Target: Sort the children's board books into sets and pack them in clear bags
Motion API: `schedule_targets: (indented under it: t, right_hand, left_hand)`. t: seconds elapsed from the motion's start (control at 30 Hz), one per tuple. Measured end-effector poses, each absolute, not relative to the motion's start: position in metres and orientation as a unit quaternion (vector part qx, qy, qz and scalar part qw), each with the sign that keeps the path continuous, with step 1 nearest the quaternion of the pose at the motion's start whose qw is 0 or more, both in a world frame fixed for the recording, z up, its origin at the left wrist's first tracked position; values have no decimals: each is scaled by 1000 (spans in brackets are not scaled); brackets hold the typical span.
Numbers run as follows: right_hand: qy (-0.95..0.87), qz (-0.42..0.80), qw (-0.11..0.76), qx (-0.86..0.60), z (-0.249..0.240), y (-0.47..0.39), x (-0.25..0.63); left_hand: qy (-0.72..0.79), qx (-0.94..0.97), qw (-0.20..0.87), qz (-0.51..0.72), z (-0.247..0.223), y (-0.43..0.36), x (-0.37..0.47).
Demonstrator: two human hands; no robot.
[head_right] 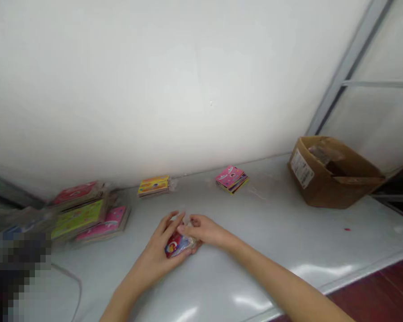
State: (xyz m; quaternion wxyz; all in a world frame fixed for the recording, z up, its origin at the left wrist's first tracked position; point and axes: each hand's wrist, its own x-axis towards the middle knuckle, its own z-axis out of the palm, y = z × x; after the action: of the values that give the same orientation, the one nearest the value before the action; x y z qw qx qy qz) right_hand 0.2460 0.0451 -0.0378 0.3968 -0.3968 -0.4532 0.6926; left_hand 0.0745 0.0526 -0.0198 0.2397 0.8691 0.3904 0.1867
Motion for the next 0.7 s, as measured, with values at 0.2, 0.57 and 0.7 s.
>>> schedule_targets:
  t: [0.2, 0.57, 0.7]
  right_hand:
    - [-462, 706, 375, -385, -34, 44, 249]
    - [-462, 699, 389, -382, -42, 47, 246]
    - [-461, 704, 392, -371, -42, 47, 246]
  left_hand:
    - [396, 867, 238, 185, -21, 52, 74]
    - [399, 866, 229, 197, -24, 53, 75]
    - [395, 869, 222, 202, -26, 54, 74]
